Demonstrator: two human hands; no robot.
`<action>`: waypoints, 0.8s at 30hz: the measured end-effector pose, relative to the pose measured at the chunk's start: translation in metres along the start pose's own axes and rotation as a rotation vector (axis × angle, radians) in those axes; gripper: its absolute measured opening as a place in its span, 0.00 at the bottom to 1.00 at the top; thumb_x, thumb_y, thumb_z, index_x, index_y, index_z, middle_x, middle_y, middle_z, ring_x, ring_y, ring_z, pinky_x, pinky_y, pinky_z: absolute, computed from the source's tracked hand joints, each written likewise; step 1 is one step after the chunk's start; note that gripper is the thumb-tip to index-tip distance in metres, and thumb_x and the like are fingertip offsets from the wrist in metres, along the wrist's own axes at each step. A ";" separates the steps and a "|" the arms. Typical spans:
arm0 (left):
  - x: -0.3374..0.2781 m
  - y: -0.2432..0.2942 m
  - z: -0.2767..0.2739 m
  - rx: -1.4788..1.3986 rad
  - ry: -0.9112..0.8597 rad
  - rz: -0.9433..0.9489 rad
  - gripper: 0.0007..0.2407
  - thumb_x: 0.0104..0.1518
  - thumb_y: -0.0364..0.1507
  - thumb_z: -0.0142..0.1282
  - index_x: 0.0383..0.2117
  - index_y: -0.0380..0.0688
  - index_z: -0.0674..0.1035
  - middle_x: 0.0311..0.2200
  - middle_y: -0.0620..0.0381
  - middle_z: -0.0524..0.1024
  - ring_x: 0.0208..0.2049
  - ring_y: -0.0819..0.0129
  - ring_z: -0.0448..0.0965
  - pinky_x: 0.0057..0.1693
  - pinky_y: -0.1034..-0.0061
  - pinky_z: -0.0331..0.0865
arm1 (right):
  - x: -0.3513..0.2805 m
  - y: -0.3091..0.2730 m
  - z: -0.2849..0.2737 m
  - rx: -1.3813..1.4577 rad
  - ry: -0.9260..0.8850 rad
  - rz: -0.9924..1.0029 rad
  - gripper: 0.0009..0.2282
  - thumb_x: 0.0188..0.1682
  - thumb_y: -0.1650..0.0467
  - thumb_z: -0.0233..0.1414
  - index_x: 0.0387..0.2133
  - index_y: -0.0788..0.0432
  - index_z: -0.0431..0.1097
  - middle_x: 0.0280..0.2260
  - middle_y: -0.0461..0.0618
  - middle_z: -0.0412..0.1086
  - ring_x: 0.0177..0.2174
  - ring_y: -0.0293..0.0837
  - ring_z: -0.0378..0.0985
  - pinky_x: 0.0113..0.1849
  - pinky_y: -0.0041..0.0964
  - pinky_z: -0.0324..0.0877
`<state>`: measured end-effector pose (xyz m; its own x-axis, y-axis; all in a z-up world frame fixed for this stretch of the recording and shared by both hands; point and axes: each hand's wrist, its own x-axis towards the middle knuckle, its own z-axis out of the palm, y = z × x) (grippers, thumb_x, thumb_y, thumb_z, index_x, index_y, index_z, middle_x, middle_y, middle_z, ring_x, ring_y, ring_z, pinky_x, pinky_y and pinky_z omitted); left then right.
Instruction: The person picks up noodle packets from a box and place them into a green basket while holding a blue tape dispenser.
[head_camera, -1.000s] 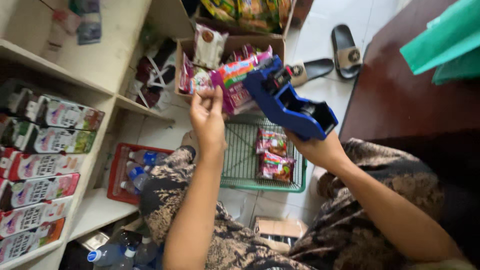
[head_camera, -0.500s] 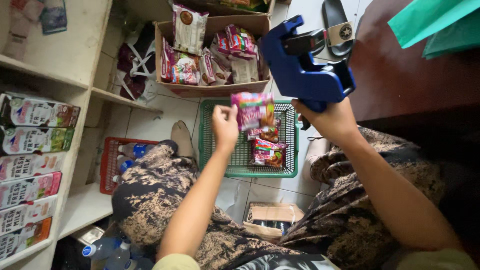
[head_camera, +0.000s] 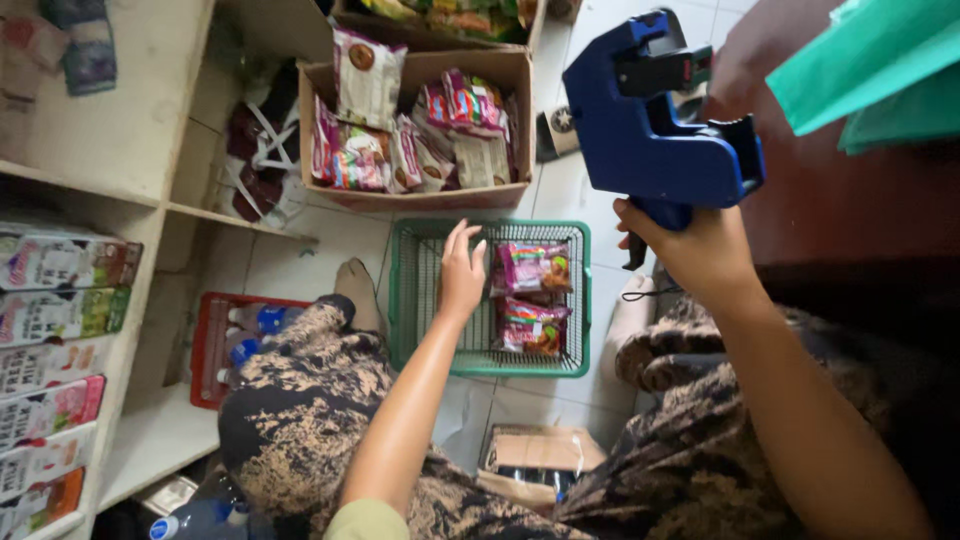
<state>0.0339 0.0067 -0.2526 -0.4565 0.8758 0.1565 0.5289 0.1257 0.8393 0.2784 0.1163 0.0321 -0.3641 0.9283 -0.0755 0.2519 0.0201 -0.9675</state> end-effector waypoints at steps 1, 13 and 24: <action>0.013 0.014 -0.005 0.003 0.008 0.006 0.11 0.65 0.26 0.53 0.52 0.39 0.75 0.61 0.38 0.70 0.62 0.44 0.70 0.66 0.61 0.63 | 0.005 0.000 -0.001 0.012 0.010 0.032 0.10 0.48 0.77 0.61 0.39 0.66 0.68 0.30 0.49 0.73 0.28 0.40 0.80 0.29 0.35 0.77; 0.176 0.023 0.041 0.001 0.272 0.006 0.27 0.60 0.32 0.62 0.66 0.51 0.65 0.60 0.40 0.65 0.61 0.43 0.66 0.64 0.59 0.63 | 0.047 0.019 -0.005 0.060 0.094 0.205 0.11 0.44 0.74 0.62 0.36 0.69 0.70 0.30 0.52 0.74 0.27 0.43 0.81 0.28 0.39 0.78; 0.206 -0.012 0.034 0.001 0.326 -0.047 0.09 0.51 0.20 0.62 0.38 0.46 0.85 0.37 0.49 0.82 0.42 0.56 0.81 0.52 0.65 0.73 | 0.059 0.020 0.002 -0.043 0.043 0.263 0.12 0.45 0.70 0.62 0.35 0.69 0.72 0.26 0.53 0.77 0.24 0.43 0.82 0.28 0.37 0.77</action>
<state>-0.0420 0.2018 -0.2483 -0.6854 0.6736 0.2767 0.5027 0.1627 0.8490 0.2599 0.1707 0.0082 -0.2430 0.9187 -0.3113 0.3709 -0.2086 -0.9050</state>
